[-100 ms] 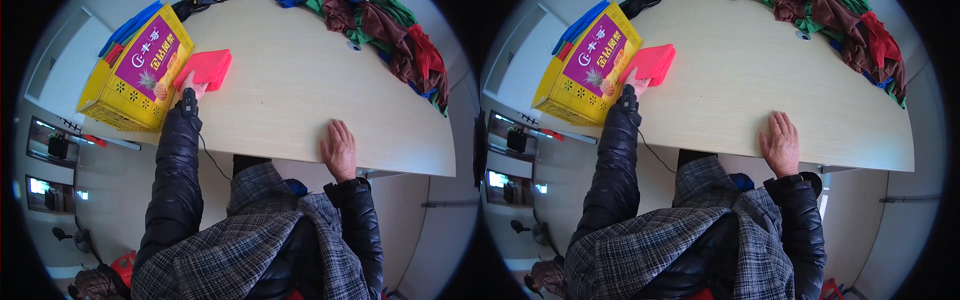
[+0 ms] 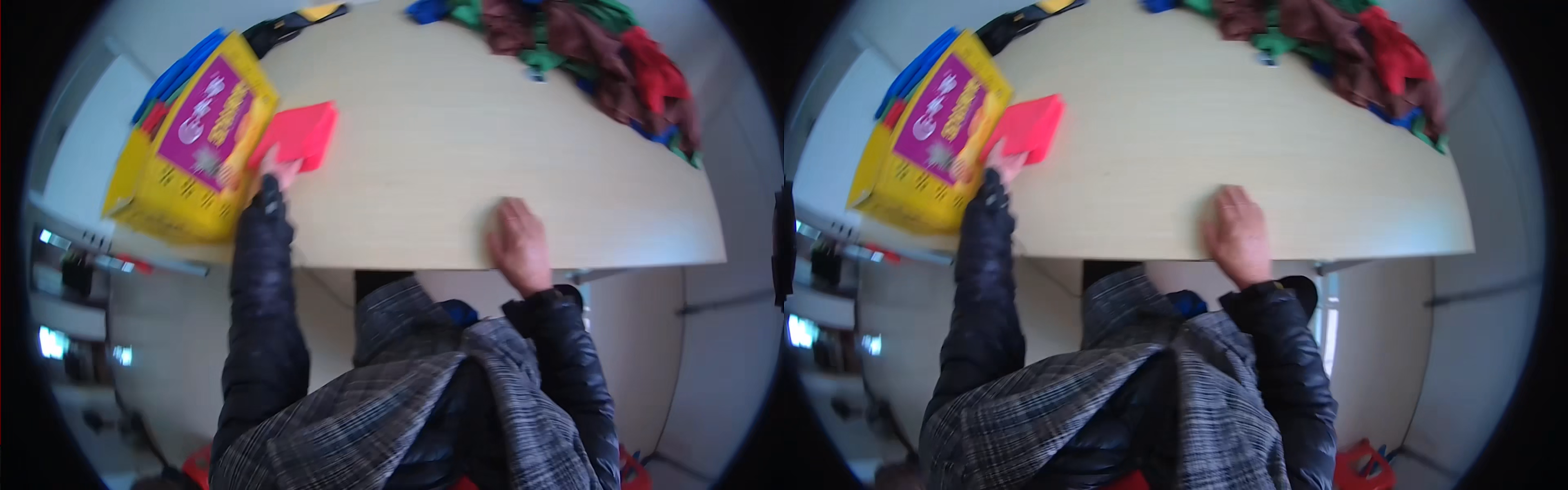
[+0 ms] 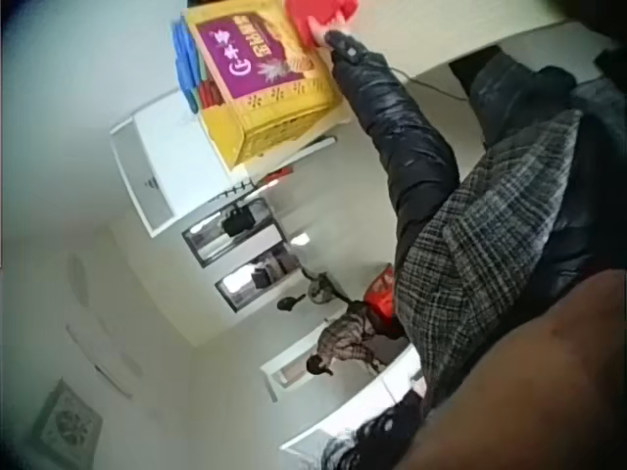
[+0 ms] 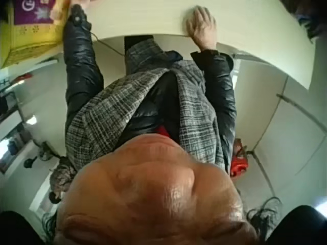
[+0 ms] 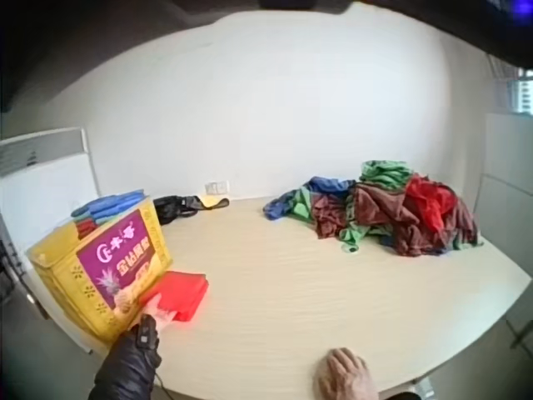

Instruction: Folding various pieces of colored fabric or clothing items on a table.

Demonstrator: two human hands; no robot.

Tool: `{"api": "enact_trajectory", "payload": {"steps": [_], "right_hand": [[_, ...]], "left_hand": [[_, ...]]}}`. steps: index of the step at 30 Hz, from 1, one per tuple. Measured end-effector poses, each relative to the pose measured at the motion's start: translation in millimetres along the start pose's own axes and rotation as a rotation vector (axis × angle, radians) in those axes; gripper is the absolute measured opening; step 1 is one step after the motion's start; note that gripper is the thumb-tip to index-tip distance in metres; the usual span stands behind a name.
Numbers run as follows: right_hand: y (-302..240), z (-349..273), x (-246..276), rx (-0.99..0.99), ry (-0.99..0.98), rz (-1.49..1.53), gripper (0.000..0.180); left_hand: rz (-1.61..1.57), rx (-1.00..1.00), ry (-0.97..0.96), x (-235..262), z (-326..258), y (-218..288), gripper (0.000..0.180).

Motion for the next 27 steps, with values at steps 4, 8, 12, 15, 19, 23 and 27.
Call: {"api": "enact_trajectory", "payload": {"steps": [4, 8, 12, 15, 19, 23, 27], "right_hand": [[6, 19, 19, 0.104, 0.059, -0.024, 0.051], [21, 20, 33, 0.089, 0.078, -0.068, 0.049], [50, 43, 41, 0.159, -0.061, 0.060, 0.040], [93, 95, 57, -0.093, -0.300, 0.182, 0.031], [215, 164, 123, -0.036, -0.214, 0.229, 0.034], [254, 209, 160, -0.423, -0.110, 0.604, 0.040], [304, 249, 191, -0.564, 0.231, 0.594, 0.033]], "left_hand": [[-0.060, -0.142, 0.029, 32, 2, 15, 0.060], [-0.038, -0.020, 0.004, 29, -42, -43, 0.053], [0.359, 0.023, -0.542, -12, -167, -112, 0.024], [0.785, -0.289, -0.619, -23, -237, -116, 0.012], [1.233, -0.867, -0.853, -58, -290, -148, 0.004], [1.348, -1.088, -0.846, -68, -309, -153, 0.007], [1.467, -1.192, -0.825, -82, -319, -161, 0.008]]}}
Point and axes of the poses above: each hand's wrist, its own z-axis towards the middle knuckle, its own x-axis out of the back of the hand, y = z × x, the point moved 5 cm from there along z, towards the middle knuckle, and after that the axes turned 9 degrees about -x, right-handed, at the moved point
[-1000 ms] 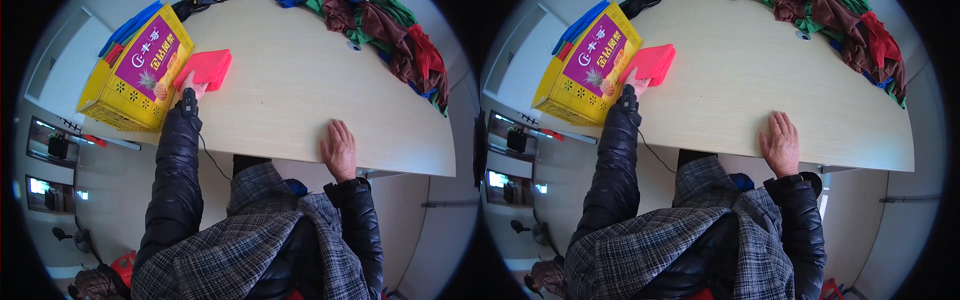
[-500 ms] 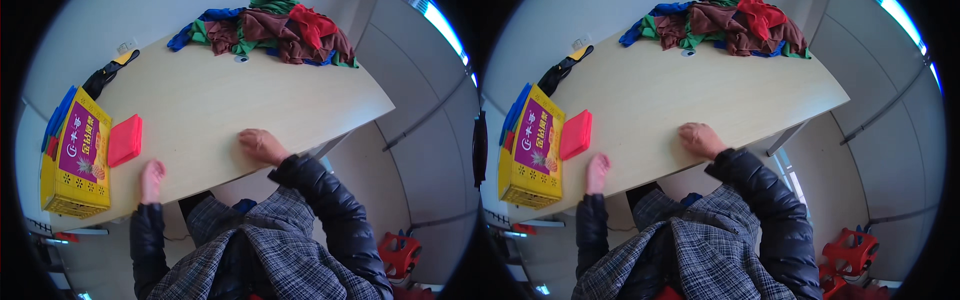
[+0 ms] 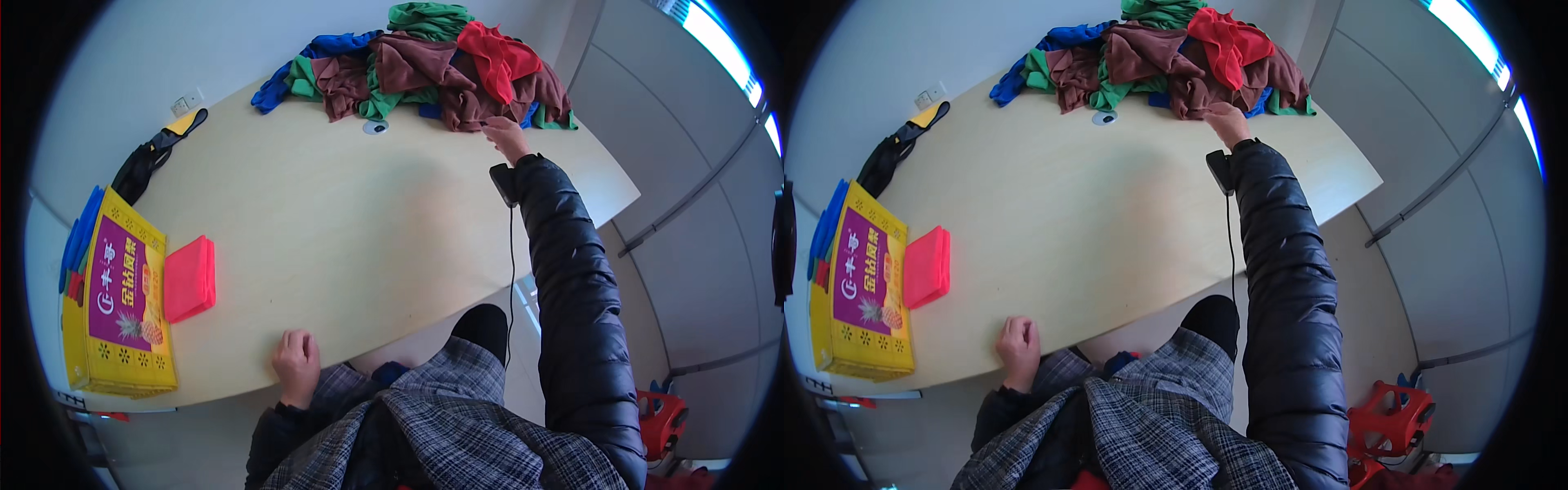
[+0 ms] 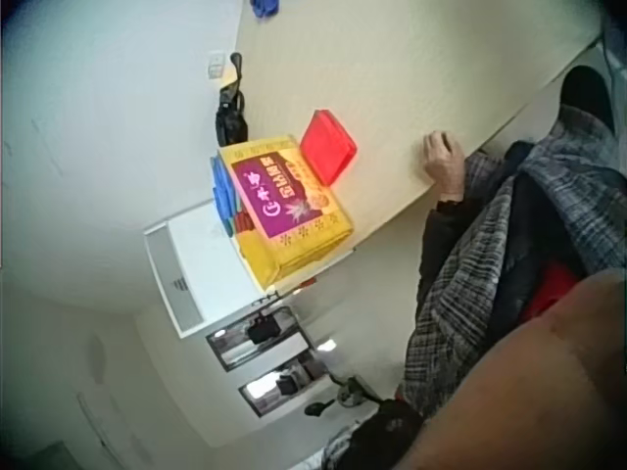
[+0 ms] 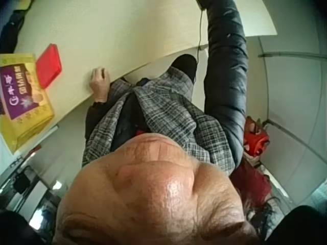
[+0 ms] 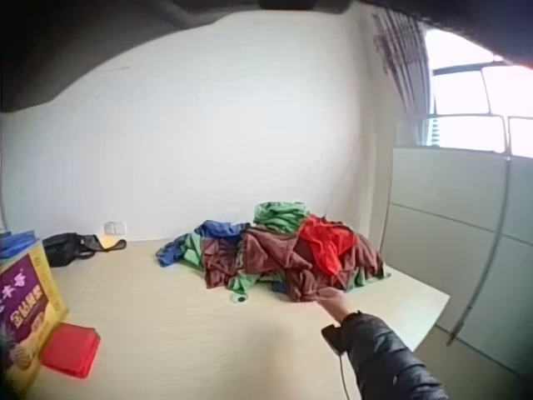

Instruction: Folding various pieces of colored fabric or clothing items on a table.

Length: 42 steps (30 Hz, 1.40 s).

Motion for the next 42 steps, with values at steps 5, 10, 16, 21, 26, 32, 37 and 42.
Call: {"api": "enact_trajectory", "payload": {"steps": [5, 10, 16, 21, 26, 32, 37, 42], "right_hand": [[14, 86, 2, 0.149, 0.174, -0.147, 0.065], [23, 156, -14, 0.355, 0.387, -0.453, 0.098], [29, 188, -31, 0.231, 0.288, -0.416, 0.098], [-3, 176, -53, 0.184, 0.249, -0.704, 0.077], [1, 178, -51, 0.220, 0.320, -0.922, 0.039], [-7, 151, -33, 0.393, 0.261, -0.776, 0.030], [0, 53, 16, 0.437, -0.164, -0.754, 0.035], [42, -79, 64, 0.015, -0.503, -1.073, 0.036]], "left_hand": [[0.068, 0.011, -0.056, -7, 5, 0, 0.009], [0.092, 0.016, -0.095, -17, 9, -7, 0.012], [0.144, 0.042, -0.135, -20, 8, -12, 0.016], [0.182, 0.050, -0.145, -18, 5, -14, 0.019], [0.172, 0.027, -0.172, -24, 1, -18, 0.028], [0.160, 0.068, -0.179, -23, 2, -17, 0.026], [0.159, 0.064, -0.150, -18, 1, -16, 0.022], [0.133, 0.073, -0.165, -19, 0, -15, 0.021]]}}
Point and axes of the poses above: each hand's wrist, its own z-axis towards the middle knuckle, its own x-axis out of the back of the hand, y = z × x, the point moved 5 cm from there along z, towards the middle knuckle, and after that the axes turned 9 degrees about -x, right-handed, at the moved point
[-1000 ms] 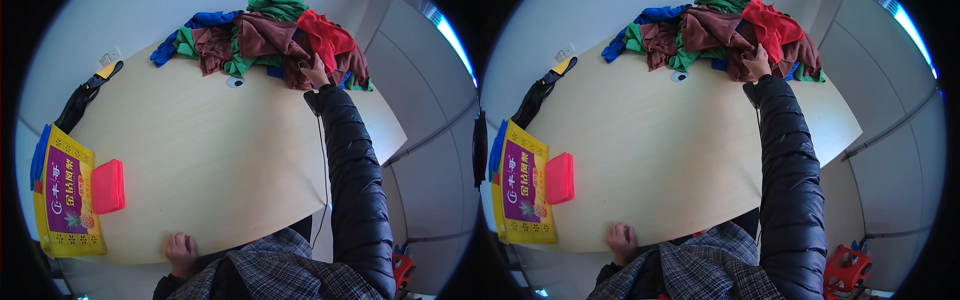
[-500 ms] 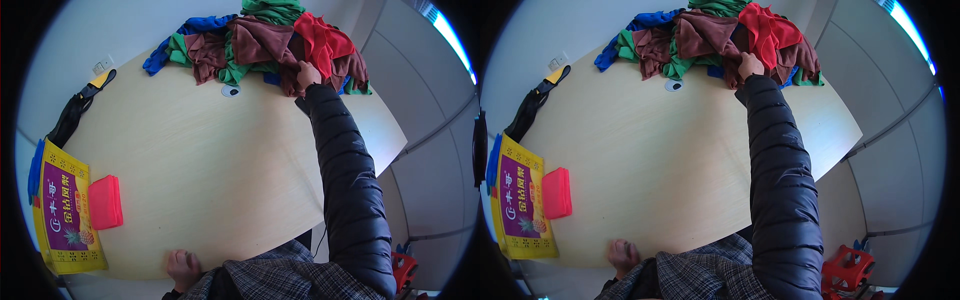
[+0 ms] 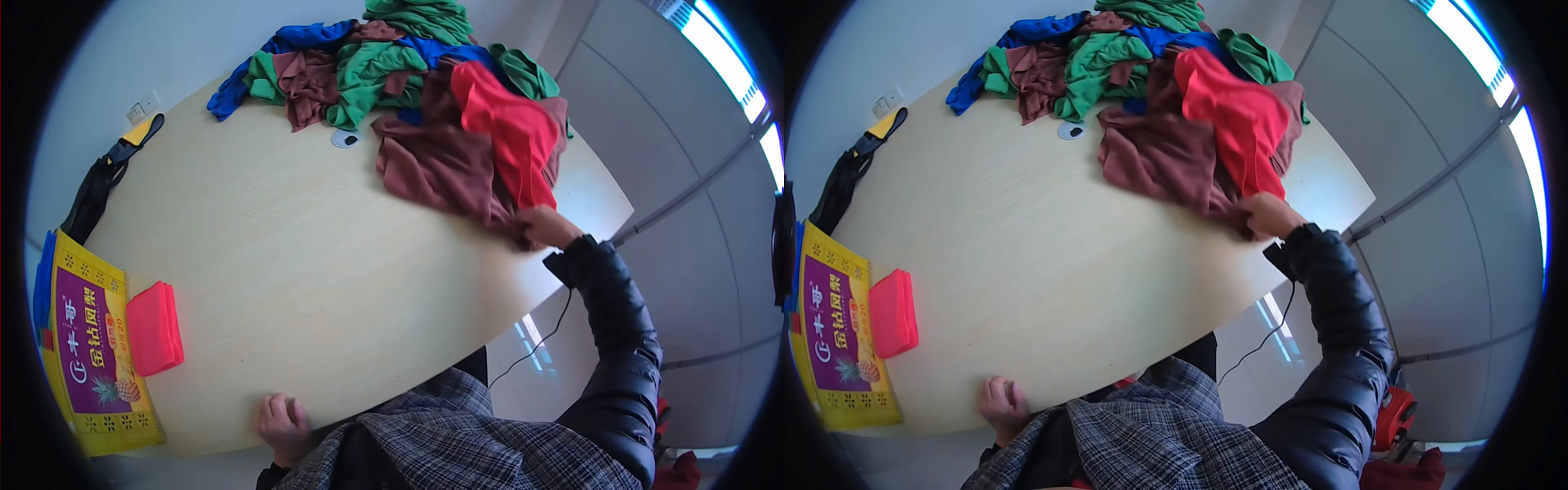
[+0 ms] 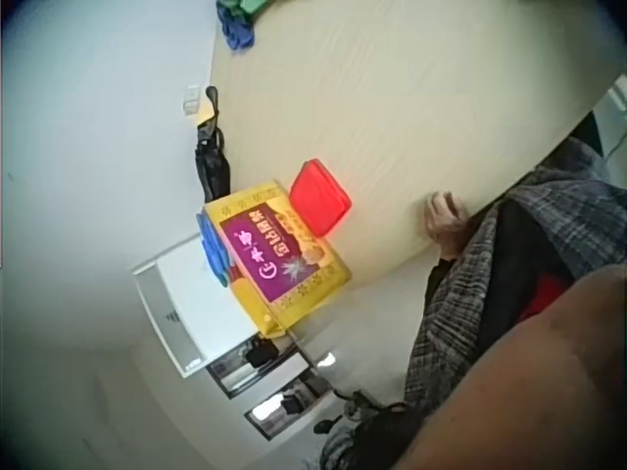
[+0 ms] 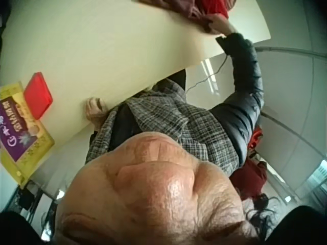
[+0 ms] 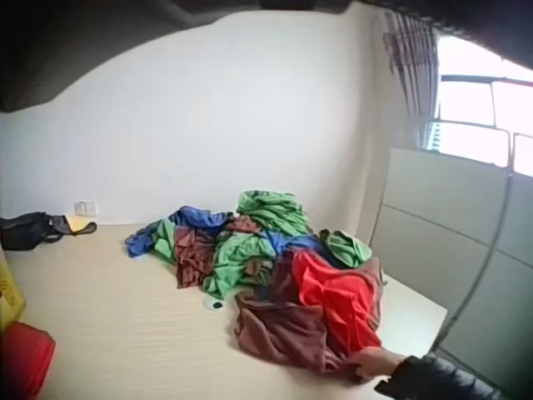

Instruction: Folding various pieces of colored fabric or clothing items on a table.

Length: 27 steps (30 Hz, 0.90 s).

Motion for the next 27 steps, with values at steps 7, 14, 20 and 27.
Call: {"api": "enact_trajectory", "payload": {"steps": [7, 14, 20, 27], "right_hand": [[77, -48, 20, -0.177, 0.147, 0.770, 0.039], [64, -8, -1, -0.285, 0.679, -0.136, 0.038], [78, -5, 26, -0.423, 0.584, -0.113, 0.037], [82, -16, -16, -0.394, 0.559, -0.241, 0.026]], "left_hand": [[0.014, -0.003, 0.038, -1, 7, 8, 0.014], [0.018, -0.019, 0.048, 8, 5, 16, 0.013], [-0.013, -0.053, 0.096, 12, 1, 16, 0.016], [-0.027, -0.055, 0.119, 16, -1, 17, 0.012]]}}
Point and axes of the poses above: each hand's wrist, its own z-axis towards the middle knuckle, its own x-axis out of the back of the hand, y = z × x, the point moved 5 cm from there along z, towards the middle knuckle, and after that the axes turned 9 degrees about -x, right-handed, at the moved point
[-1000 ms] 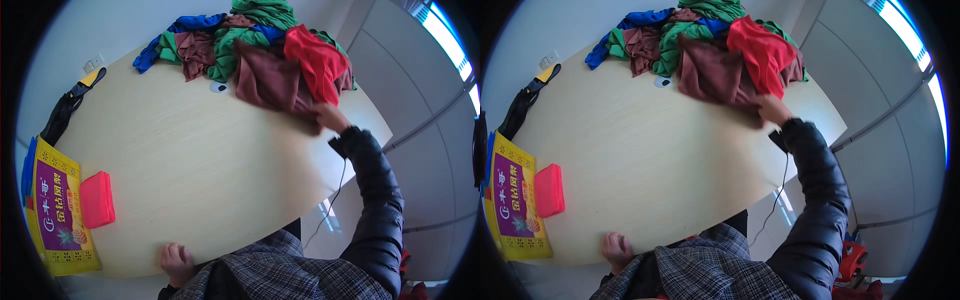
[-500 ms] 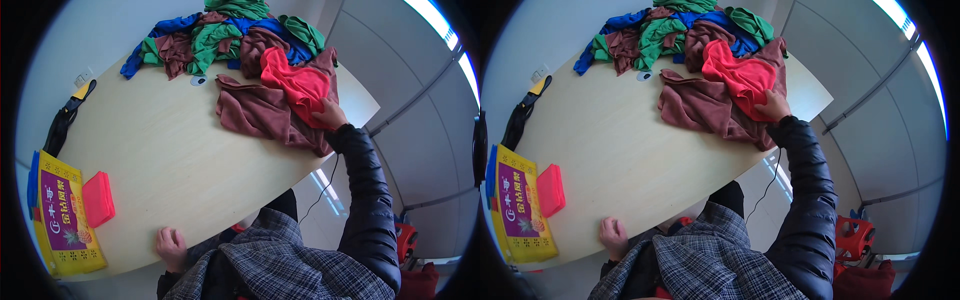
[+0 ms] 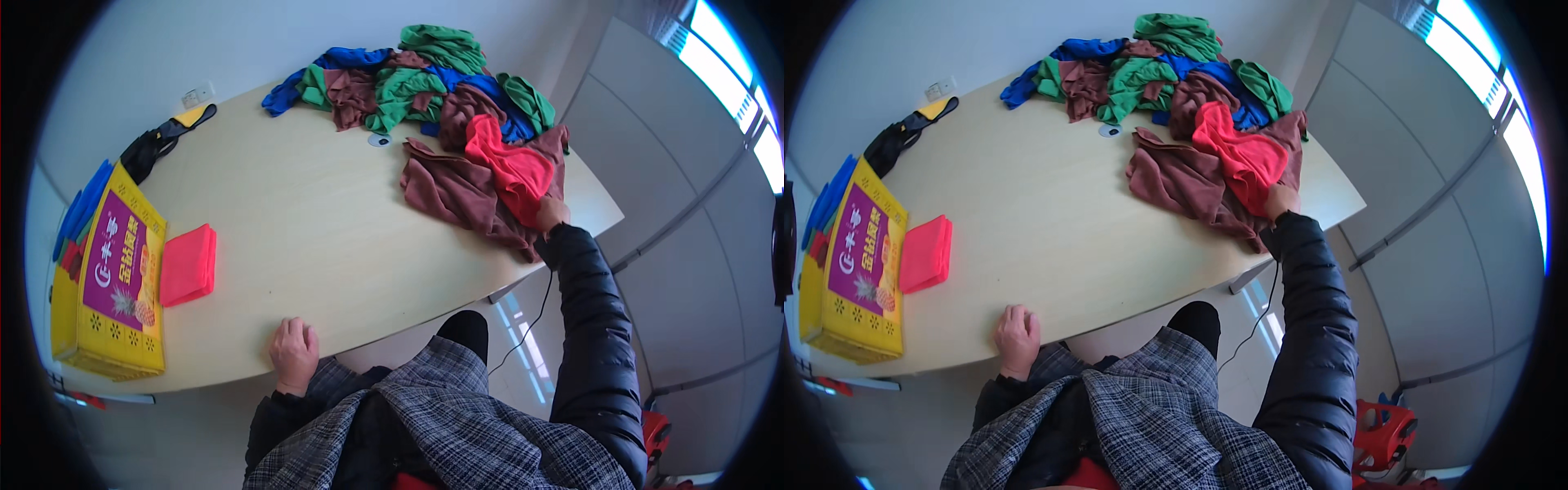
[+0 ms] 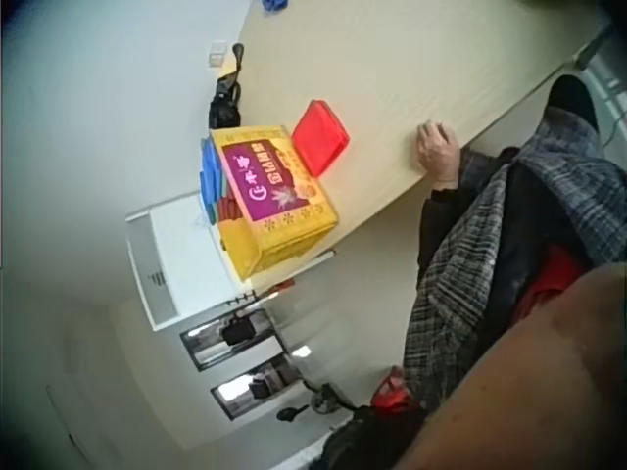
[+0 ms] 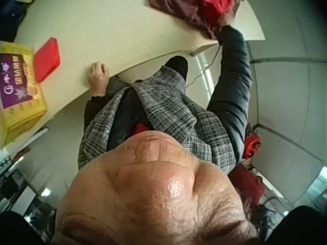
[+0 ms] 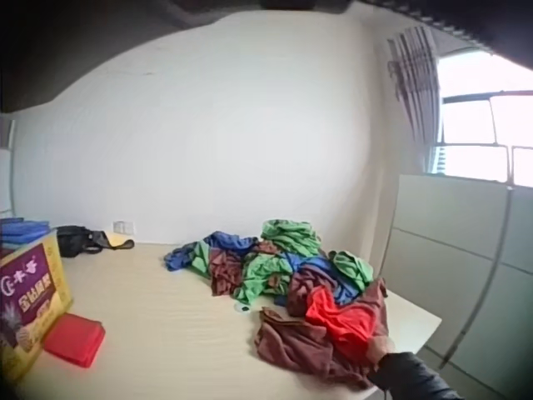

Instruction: Folding various pieces of colored fabric or clothing items on a table.

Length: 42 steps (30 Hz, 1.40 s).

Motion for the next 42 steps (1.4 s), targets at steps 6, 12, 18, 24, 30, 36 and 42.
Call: {"api": "enact_trajectory", "payload": {"steps": [6, 12, 18, 24, 30, 36, 42], "right_hand": [[-37, -12, 97, -0.020, 0.281, 0.423, 0.025], [-220, -112, 182, 0.436, -0.062, 1.282, 0.023], [-337, -292, 143, 0.779, -0.562, 1.328, 0.024], [-353, -365, 114, 0.782, -0.913, 1.190, 0.023], [-271, -309, 77, 0.515, -0.436, 1.429, 0.020], [-199, -249, 37, 0.334, 0.084, 0.948, 0.036], [-211, -199, 18, 0.266, -0.140, 0.834, 0.052]], "left_hand": [[0.004, -0.046, 0.048, 9, -3, 3, 0.013], [0.036, -0.066, 0.090, 11, -17, -1, 0.013], [-0.422, 0.130, 0.218, 7, -23, -22, 0.030], [-0.640, 0.222, 0.198, 4, -34, -45, 0.036], [-0.908, 0.448, 0.180, 9, -48, -38, 0.038], [-0.677, 0.221, 0.286, 24, -32, -11, 0.037], [-0.385, 0.138, 0.029, -11, 28, -74, 0.036]]}}
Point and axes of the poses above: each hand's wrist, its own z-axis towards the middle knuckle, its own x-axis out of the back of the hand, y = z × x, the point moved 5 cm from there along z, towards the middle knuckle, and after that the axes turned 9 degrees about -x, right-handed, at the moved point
